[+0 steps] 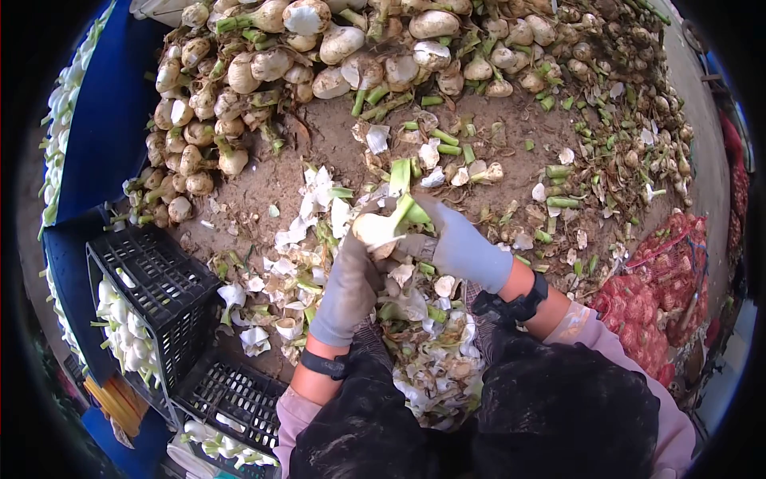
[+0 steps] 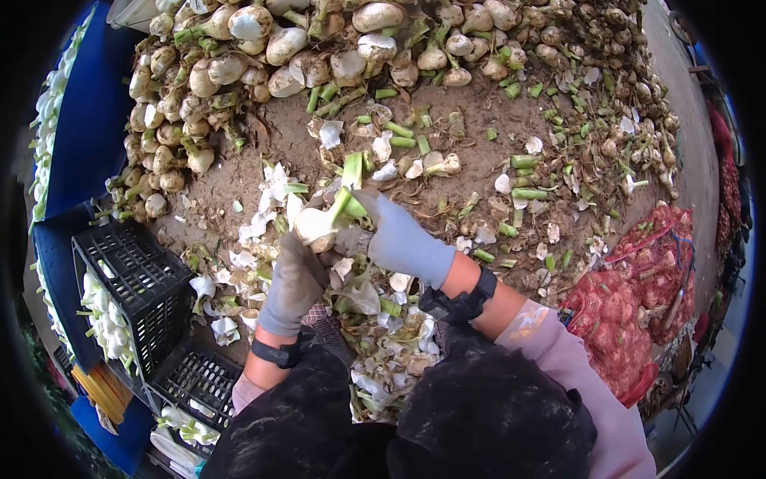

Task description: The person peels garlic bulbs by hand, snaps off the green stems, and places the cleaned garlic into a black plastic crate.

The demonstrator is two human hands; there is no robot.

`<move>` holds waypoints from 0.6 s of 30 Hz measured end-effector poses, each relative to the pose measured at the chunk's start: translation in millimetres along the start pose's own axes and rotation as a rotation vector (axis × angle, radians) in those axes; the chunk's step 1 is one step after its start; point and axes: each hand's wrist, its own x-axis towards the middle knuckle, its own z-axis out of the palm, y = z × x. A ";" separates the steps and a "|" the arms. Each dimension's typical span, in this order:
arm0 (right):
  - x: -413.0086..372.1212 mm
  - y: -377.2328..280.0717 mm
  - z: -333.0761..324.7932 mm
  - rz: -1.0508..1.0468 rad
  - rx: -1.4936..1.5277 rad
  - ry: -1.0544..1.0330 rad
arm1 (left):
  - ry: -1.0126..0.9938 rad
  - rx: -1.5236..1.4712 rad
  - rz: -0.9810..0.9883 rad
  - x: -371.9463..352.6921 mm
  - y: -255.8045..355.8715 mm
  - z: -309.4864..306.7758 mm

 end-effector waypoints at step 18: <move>1.9 -5.2 -17.9 0.140 -0.544 -0.308 | 0.073 0.271 0.112 0.2 -0.8 -27.1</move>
